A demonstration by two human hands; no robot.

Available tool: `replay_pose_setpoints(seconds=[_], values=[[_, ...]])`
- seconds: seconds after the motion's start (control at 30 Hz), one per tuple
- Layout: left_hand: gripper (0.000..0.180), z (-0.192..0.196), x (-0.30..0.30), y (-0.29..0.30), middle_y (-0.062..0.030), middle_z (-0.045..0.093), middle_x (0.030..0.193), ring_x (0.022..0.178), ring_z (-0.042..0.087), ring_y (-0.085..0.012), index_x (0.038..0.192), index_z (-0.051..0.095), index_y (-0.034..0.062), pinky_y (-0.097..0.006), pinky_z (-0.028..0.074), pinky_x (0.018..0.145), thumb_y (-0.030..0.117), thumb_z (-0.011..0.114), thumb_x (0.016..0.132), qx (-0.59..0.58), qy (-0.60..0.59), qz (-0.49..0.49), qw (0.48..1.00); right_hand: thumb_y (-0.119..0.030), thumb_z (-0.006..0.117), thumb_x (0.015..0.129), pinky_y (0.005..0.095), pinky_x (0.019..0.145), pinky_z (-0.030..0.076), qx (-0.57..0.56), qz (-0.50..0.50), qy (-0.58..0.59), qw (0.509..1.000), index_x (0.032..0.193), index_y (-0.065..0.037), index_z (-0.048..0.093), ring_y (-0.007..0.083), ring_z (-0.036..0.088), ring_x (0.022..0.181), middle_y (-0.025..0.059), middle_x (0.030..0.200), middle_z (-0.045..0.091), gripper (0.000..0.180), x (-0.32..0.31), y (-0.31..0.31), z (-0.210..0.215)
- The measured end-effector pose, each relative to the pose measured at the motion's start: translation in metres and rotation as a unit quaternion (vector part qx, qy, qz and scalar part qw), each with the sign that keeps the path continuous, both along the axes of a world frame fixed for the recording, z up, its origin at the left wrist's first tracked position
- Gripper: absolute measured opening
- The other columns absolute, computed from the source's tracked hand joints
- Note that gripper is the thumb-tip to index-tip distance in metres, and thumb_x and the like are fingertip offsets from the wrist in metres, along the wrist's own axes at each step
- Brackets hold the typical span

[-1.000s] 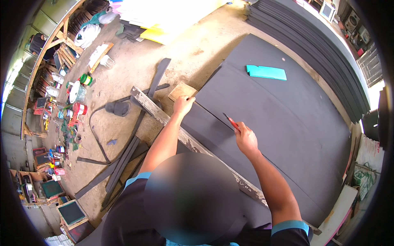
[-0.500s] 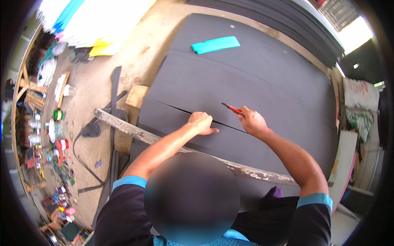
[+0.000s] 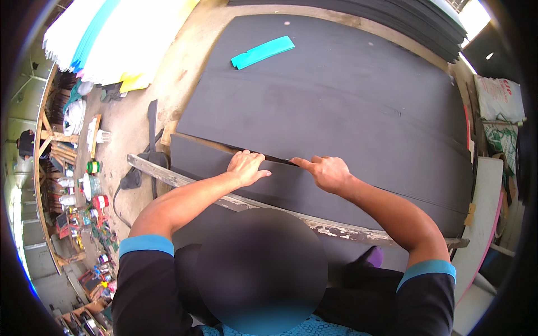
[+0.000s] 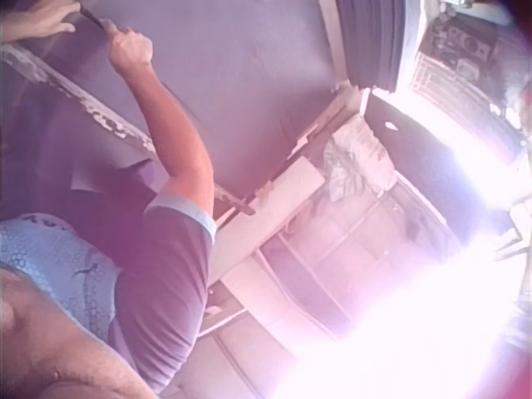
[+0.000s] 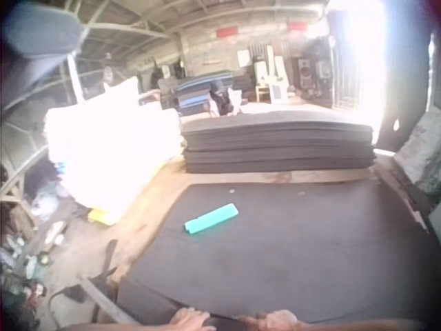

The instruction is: The person uses a utility knife and a wooden straightedge to cut a large black foam sheet into strips. They repeatedly measure, score, and separate sections, then stack the cut pieces on the work surface.

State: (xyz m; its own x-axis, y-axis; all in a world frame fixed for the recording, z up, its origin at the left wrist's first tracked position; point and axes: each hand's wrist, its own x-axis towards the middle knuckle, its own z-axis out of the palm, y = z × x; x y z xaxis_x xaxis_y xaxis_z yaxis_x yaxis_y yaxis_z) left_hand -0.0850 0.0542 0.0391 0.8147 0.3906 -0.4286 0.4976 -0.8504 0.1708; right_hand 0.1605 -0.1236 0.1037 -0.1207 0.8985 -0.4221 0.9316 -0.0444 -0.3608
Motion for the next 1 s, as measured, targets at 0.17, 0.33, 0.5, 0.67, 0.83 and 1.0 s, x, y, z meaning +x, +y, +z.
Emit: replay_pose_setpoints(seconds=[0.17, 0.33, 0.5, 0.67, 0.83, 1.0], values=[[0.057, 0.012, 0.003, -0.009, -0.0102, 0.071, 0.125, 0.119, 0.061, -0.0308, 0.123, 0.066, 0.0064, -0.046, 0.047, 0.106, 0.056, 0.071, 0.094, 0.016, -0.003, 0.015, 1.000, -0.008, 0.056, 0.100, 0.0434, 0.079, 0.063, -0.009, 0.053, -0.020, 0.998, 0.160, -0.025, 0.045, 0.0306, 0.075, 0.102, 0.0131, 0.115, 0.071, 0.064, -0.005, 0.007, -0.010], [0.056, 0.010, -0.005, -0.011, -0.0099, 0.072, 0.118, 0.111, 0.063, -0.0324, 0.119, 0.067, 0.0073, -0.047, 0.050, 0.101, 0.055, 0.075, 0.090, 0.033, -0.051, 0.023, 0.998, -0.011, 0.054, 0.102, 0.0429, 0.081, 0.064, -0.029, 0.076, -0.043, 0.996, 0.160, -0.019, 0.045, 0.0300, 0.075, 0.103, 0.0147, 0.118, 0.071, 0.059, 0.008, -0.005, -0.014], [0.056, 0.011, -0.007, -0.011, -0.0081, 0.071, 0.118, 0.108, 0.063, -0.0326, 0.115, 0.068, 0.0068, -0.047, 0.051, 0.099, 0.056, 0.075, 0.089, 0.031, -0.061, 0.026, 0.997, -0.012, 0.053, 0.103, 0.0422, 0.077, 0.064, -0.021, 0.098, -0.068, 0.993, 0.159, -0.017, 0.046, 0.0298, 0.076, 0.100, 0.0159, 0.118, 0.072, 0.057, 0.030, -0.029, -0.013], [0.056, 0.029, 0.001, -0.012, -0.0077, 0.070, 0.122, 0.111, 0.062, -0.0319, 0.117, 0.068, 0.0063, -0.047, 0.051, 0.101, 0.055, 0.075, 0.090, 0.019, -0.015, 0.028, 0.999, -0.011, 0.052, 0.103, 0.0419, 0.073, 0.064, -0.051, 0.096, -0.077, 0.991, 0.157, -0.016, 0.048, 0.0293, 0.077, 0.096, 0.0160, 0.116, 0.072, 0.054, 0.053, -0.050, -0.004], [0.057, 0.033, 0.003, -0.011, -0.0087, 0.070, 0.119, 0.107, 0.063, -0.0329, 0.115, 0.068, 0.0057, -0.047, 0.052, 0.098, 0.055, 0.076, 0.089, 0.015, -0.017, 0.021, 1.000, -0.011, 0.053, 0.102, 0.0413, 0.072, 0.064, -0.093, 0.096, -0.102, 0.986, 0.156, -0.016, 0.049, 0.0287, 0.078, 0.092, 0.0146, 0.109, 0.074, 0.053, 0.087, -0.090, -0.001], [0.066, 0.038, 0.021, -0.014, -0.0176, 0.071, 0.113, 0.112, 0.064, -0.0374, 0.118, 0.069, 0.0056, -0.051, 0.053, 0.097, 0.063, 0.075, 0.087, 0.008, 0.060, 0.065, 0.996, -0.009, 0.055, 0.100, 0.0412, 0.068, 0.064, -0.089, 0.073, -0.117, 0.986, 0.156, -0.021, 0.052, 0.0269, 0.078, 0.086, 0.0115, 0.102, 0.076, 0.056, 0.127, -0.143, -0.001]])
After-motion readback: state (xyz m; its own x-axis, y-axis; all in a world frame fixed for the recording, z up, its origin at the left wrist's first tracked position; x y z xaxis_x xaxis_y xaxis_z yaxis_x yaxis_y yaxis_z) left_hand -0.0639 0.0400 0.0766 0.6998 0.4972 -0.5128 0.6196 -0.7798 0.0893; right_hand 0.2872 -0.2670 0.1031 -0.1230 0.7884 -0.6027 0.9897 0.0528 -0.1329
